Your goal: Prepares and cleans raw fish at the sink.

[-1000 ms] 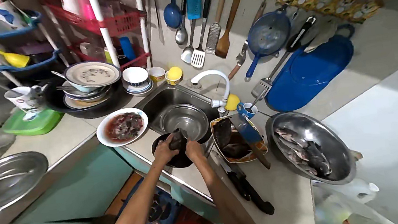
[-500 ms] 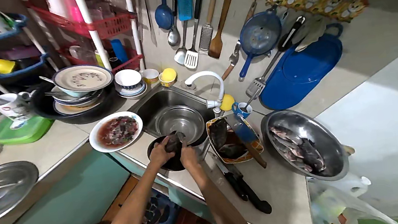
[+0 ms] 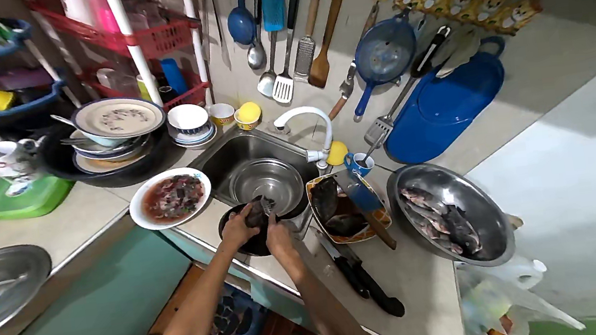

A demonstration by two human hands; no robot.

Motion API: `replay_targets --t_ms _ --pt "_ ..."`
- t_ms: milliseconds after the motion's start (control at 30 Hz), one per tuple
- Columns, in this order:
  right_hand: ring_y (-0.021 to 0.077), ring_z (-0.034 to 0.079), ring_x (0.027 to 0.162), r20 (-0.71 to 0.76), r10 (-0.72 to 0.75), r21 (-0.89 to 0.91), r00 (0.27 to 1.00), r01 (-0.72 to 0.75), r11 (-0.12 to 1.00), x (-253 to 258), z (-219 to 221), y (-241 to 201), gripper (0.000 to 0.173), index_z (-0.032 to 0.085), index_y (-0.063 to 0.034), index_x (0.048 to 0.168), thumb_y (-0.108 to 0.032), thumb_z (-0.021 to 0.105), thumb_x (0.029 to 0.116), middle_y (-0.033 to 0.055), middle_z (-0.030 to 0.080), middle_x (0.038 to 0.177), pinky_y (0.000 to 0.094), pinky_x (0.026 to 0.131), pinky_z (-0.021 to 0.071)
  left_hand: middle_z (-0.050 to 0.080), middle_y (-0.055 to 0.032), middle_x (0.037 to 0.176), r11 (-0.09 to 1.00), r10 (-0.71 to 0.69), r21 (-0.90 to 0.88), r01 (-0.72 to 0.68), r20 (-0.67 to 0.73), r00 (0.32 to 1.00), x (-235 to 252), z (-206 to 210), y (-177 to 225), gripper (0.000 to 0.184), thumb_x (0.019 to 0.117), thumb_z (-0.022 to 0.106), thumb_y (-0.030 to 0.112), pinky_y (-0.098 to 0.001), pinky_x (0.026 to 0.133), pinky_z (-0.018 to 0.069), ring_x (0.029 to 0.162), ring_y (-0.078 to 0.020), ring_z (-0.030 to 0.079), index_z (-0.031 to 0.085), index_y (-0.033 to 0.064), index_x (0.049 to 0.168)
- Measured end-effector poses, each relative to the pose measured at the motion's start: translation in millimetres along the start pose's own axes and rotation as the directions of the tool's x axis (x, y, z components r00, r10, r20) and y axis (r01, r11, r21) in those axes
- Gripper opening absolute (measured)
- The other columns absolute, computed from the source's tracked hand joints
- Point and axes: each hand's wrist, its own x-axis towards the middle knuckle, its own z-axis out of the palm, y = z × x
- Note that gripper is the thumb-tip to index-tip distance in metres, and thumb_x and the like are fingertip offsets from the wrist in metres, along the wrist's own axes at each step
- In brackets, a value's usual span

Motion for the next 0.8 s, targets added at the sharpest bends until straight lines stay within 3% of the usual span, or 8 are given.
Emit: replay_targets --t_ms 167,300,400,500,600,667,800 --pt "0.042 0.065 0.12 0.043 -0.013 -0.012 0.999 0.014 1.0 -33.1 -4.5 14.8 0.054 0.024 -0.0067 0.162 -0.01 0.036 0.1097 0.027 0.065 0.128 0.0534 0.102 0.051 0.044 -0.0307 0.151 0.999 0.021 0.04 -0.021 0.019 1.0 -1.3 -4.0 2.1 0.087 0.0871 0.081 0.032 -0.0634 0.105 0.0447 0.131 -0.0493 0.052 0.035 0.0299 0.161" --pt "0.0399 0.062 0.124 0.014 -0.034 -0.019 0.999 0.034 0.999 -12.8 -26.1 21.1 0.049 0.035 -0.0043 0.157 -0.014 0.039 0.1094 0.0255 0.064 0.132 0.0537 0.105 0.0488 0.042 -0.03 0.153 0.993 0.044 0.104 -0.046 0.02 0.999 -1.2 -4.5 7.5 0.087 0.0875 0.08 0.03 -0.0644 0.104 0.045 0.132 -0.0499 0.051 0.034 0.029 0.161" --pt "0.0381 0.059 0.13 0.028 -0.012 0.022 1.0 0.012 1.0 5.7 -30.8 13.9 0.047 0.04 -0.0001 0.153 -0.013 0.041 0.1084 0.0255 0.061 0.137 0.0521 0.108 0.0466 0.04 -0.0266 0.156 0.991 0.019 0.136 -0.018 -0.005 1.0 -4.6 -1.2 13.6 0.098 0.0875 0.08 0.031 -0.0605 0.105 0.0461 0.133 -0.0462 0.052 0.02 0.0244 0.165" --pt "0.0402 0.061 0.126 0.02 -0.013 0.066 1.0 0.012 0.998 -2.8 -12.5 -0.9 0.055 0.029 -0.0011 0.159 -0.007 0.044 0.1058 0.0273 0.061 0.134 0.0523 0.106 0.0491 0.039 -0.0266 0.156 0.994 0.001 0.109 0.001 -0.018 1.0 -4.7 1.0 14.3 0.113 0.0861 0.081 0.029 -0.0581 0.106 0.0463 0.132 -0.0448 0.053 0.003 0.016 0.166" --pt "0.0427 0.062 0.124 0.009 -0.024 0.089 1.0 0.023 0.996 -23.8 -3.6 -3.3 0.056 0.025 -0.0041 0.162 -0.009 0.041 0.1078 0.0291 0.06 0.134 0.0532 0.105 0.0494 0.04 -0.0276 0.156 0.999 -0.001 0.049 0.002 -0.024 1.0 -3.2 0.8 9.4 0.119 0.0843 0.083 0.03 -0.0574 0.107 0.046 0.131 -0.0445 0.055 -0.002 0.0091 0.165" --pt "0.0417 0.063 0.123 0.029 -0.047 0.082 0.998 0.045 0.996 -27.2 -10.9 3.8 0.054 0.025 -0.0047 0.162 -0.013 0.039 0.1098 0.0282 0.062 0.131 0.0525 0.105 0.0491 0.04 -0.0277 0.156 0.999 0.001 0.051 -0.001 -0.008 1.0 -3.1 -1.8 9.8 0.116 0.0848 0.083 0.029 -0.0586 0.107 0.0451 0.132 -0.0451 0.054 0.001 0.0079 0.165" --pt "0.0394 0.061 0.127 0.017 -0.045 0.071 0.999 0.044 0.996 -3.3 -29.6 14.9 0.048 0.037 -0.0021 0.156 -0.015 0.039 0.1098 0.0259 0.063 0.134 0.0528 0.107 0.0472 0.046 -0.0263 0.152 0.997 0.031 0.077 -0.032 0.013 0.999 4.9 -3.1 8.1 0.094 0.0842 0.083 0.03 -0.0634 0.105 0.0452 0.132 -0.0458 0.054 0.03 0.0095 0.159"
